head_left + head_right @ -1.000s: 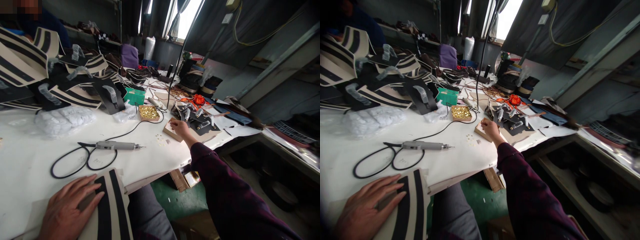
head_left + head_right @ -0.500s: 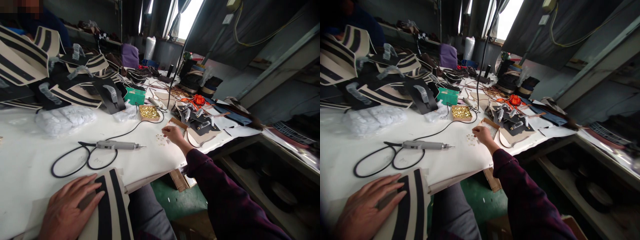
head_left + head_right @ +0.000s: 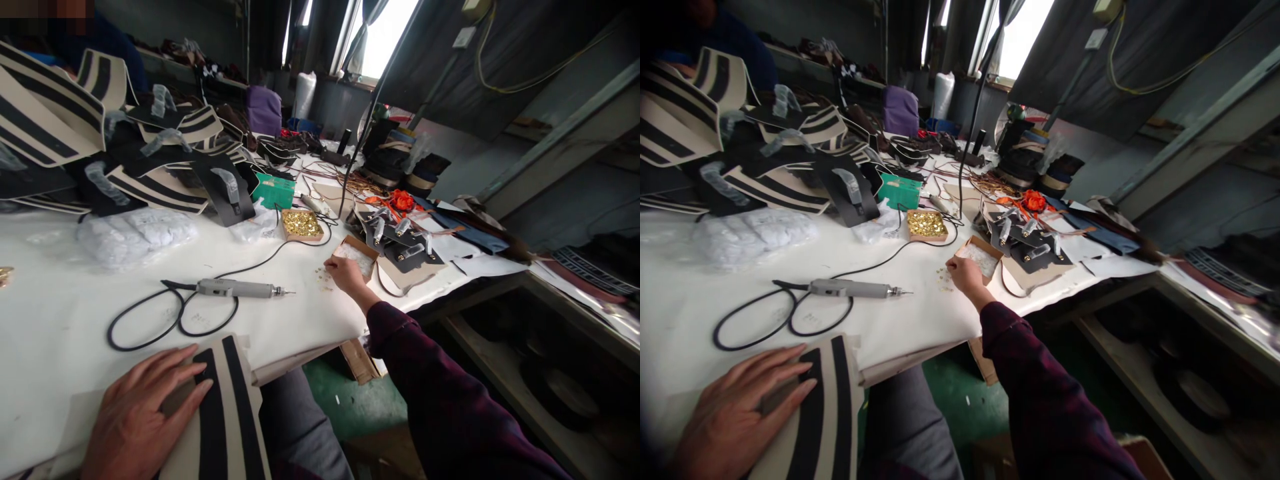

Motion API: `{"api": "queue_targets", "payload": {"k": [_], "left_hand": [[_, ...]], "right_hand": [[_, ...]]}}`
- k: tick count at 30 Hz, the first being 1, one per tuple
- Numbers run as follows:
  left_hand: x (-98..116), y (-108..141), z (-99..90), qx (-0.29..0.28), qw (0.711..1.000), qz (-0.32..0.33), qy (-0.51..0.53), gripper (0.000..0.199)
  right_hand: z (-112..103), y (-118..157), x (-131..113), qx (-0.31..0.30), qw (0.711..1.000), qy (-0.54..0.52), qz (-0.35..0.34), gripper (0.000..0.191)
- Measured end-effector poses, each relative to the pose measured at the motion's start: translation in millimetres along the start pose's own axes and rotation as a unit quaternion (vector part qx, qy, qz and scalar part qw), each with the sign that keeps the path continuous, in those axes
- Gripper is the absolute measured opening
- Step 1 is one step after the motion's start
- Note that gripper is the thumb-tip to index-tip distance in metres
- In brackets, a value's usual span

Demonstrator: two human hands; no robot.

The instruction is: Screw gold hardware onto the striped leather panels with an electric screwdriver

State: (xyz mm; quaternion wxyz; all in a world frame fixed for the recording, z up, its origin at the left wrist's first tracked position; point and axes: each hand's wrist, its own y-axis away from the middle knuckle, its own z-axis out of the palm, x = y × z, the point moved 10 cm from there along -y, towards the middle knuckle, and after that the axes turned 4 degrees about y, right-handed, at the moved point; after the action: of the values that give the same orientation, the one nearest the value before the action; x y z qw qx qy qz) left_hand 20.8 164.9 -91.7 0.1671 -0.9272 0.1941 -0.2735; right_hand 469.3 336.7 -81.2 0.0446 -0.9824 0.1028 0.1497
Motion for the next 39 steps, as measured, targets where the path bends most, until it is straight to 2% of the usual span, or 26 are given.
{"api": "queue_targets", "payload": {"k": [16, 27, 39], "left_hand": [[-2.0, 1.2, 1.8, 0.0, 1.0, 0.005, -0.007, 0.04], [0.5, 1.2, 0.5, 0.004, 1.0, 0.006, -0.005, 0.04], [-0.7, 0.2, 0.2, -0.002, 1.0, -0.002, -0.004, 0.041]], "right_hand": [[0.3, 2.7, -8.1, 0.013, 0.998, 0.056, 0.011, 0.024], [2.8, 4.3, -5.9, 0.012, 0.999, 0.041, 0.031, 0.027], [4.0, 4.3, -4.3, 0.007, 1.0, 0.023, 0.01, 0.03]]}}
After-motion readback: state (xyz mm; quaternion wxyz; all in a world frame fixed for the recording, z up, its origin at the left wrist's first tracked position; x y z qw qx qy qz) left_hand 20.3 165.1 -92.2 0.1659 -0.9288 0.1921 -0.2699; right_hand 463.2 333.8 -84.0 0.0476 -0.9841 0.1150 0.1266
